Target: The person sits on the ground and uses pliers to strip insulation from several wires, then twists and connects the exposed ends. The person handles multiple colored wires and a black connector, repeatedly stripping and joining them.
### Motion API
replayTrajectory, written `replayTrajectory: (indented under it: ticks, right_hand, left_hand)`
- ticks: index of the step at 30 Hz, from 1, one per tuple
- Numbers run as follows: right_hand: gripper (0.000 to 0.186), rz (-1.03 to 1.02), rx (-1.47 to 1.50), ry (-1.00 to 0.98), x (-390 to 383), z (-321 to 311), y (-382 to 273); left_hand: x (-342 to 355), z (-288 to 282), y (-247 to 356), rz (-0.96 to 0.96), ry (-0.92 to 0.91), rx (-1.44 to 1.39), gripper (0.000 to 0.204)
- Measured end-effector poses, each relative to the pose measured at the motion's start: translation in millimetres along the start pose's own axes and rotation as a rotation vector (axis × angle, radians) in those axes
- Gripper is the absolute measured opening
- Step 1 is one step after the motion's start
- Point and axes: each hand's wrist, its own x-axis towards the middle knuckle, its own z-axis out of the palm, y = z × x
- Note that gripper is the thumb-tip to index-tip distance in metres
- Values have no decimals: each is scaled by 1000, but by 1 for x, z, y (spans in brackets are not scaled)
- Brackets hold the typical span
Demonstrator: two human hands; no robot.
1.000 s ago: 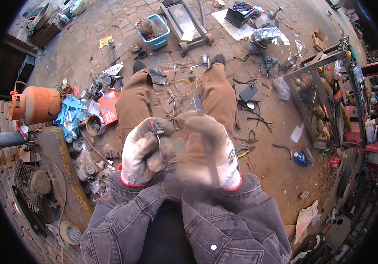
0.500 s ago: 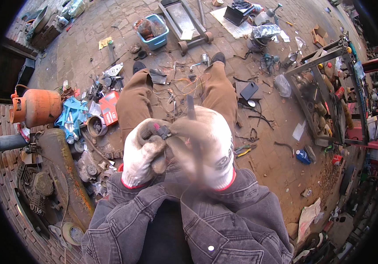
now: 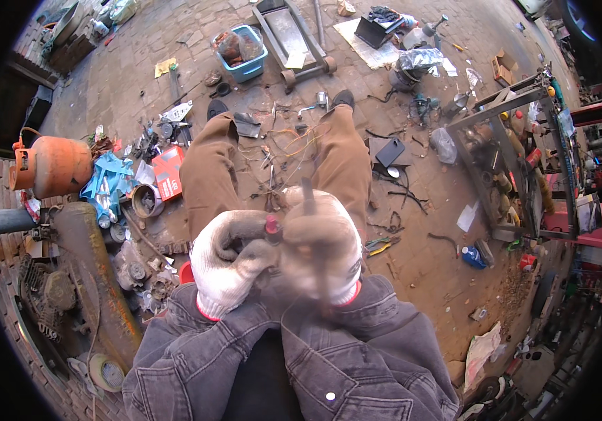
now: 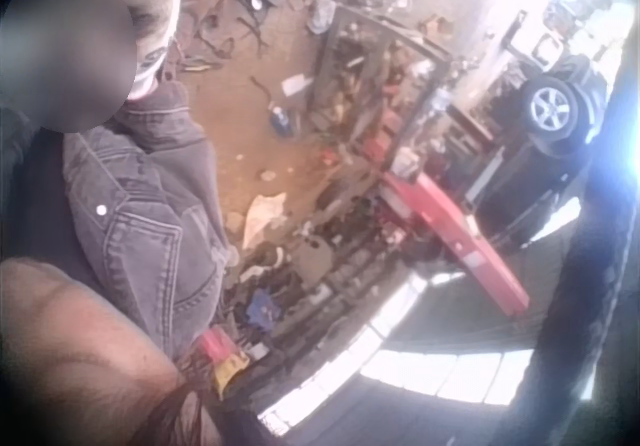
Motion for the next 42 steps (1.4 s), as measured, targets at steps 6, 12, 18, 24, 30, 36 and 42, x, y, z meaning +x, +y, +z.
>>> replayTrajectory:
  ticks: [6,12,18,24,30,36,42]
  right_hand:
    - [33,156,30,40,-6,-4,-8]
    - [38,168,119,65,-4,4,-9]
    - [37,156,33,-36,3,4,-12]
    - [44,240,200,-41,2,-5,-28]
    - [46,271,186,21,5,-9,-31]
    - [44,363,310,-5,6,-6,-37]
    - [42,352,135,-81,13,-14,-34]
  left_hand:
    - [4,-3,1,193,-66,300,32]
    - [-3,-3,7,51,-45,285,40]
    - [6,-11,-2,170,-82,355,41]
    - [5,-15,2,-110,-246,-239,60]
    - [3,-18,4,-194,-298,-331,69]
    - [1,-23,0,-241,-305,-226,49]
    - [13,-17,-1,434,-248,622,44]
